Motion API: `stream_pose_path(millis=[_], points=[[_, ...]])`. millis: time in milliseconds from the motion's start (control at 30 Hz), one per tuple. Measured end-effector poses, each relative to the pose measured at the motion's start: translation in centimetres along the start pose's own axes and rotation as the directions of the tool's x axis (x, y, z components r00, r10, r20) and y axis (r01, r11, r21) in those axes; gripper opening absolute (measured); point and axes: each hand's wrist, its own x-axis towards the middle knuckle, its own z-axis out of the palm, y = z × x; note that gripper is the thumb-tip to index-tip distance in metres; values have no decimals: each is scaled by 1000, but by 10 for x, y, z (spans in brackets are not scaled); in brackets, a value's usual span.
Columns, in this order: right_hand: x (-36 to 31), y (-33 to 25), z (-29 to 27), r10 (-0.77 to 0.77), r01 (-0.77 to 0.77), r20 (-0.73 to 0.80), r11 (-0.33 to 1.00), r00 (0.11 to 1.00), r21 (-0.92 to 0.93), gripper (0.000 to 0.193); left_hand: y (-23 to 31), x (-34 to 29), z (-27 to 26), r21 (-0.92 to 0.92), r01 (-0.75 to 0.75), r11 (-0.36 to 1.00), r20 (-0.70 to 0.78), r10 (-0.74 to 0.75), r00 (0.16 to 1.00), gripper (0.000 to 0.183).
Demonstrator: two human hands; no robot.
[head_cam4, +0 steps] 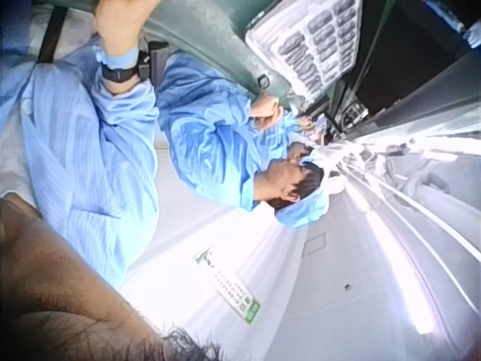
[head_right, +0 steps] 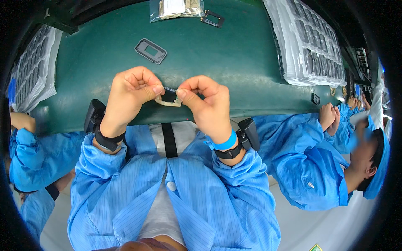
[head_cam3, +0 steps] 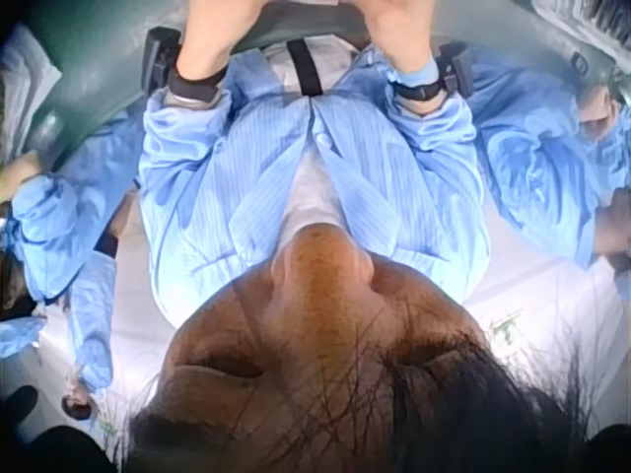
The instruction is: The recorder is assembling an electronic component by placing a small circuit board into a plastic housing.
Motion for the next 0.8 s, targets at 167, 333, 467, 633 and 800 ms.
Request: stream_pose_path(millis=[167, 333, 467, 633, 800], points=[[5, 7, 2, -78, 92, -116, 988, 990, 121, 5, -1, -5, 19, -196, -105, 975, -97, 87, 991, 28], [-6, 17, 14, -4, 22, -79, 974, 997, 228, 17, -13, -8, 16, -354, -165, 921, -157, 116, 981, 43], [-5, 4, 13, 4, -2, -30, 996, 1000, 90, 21, -2, -10, -1, -254, -58, 966, -46, 48, 998, 46], [6, -8, 6, -16, 42, 195, 991, 981, -128, 15, 17, -9, -8, 82, 32, 996, 217, -49, 975, 47], [3, -4, 13, 89, -92, 99, 995, 991, 30, 9, 12, -14, -1, 196, -133, 972, -18, 140, 990, 34]])
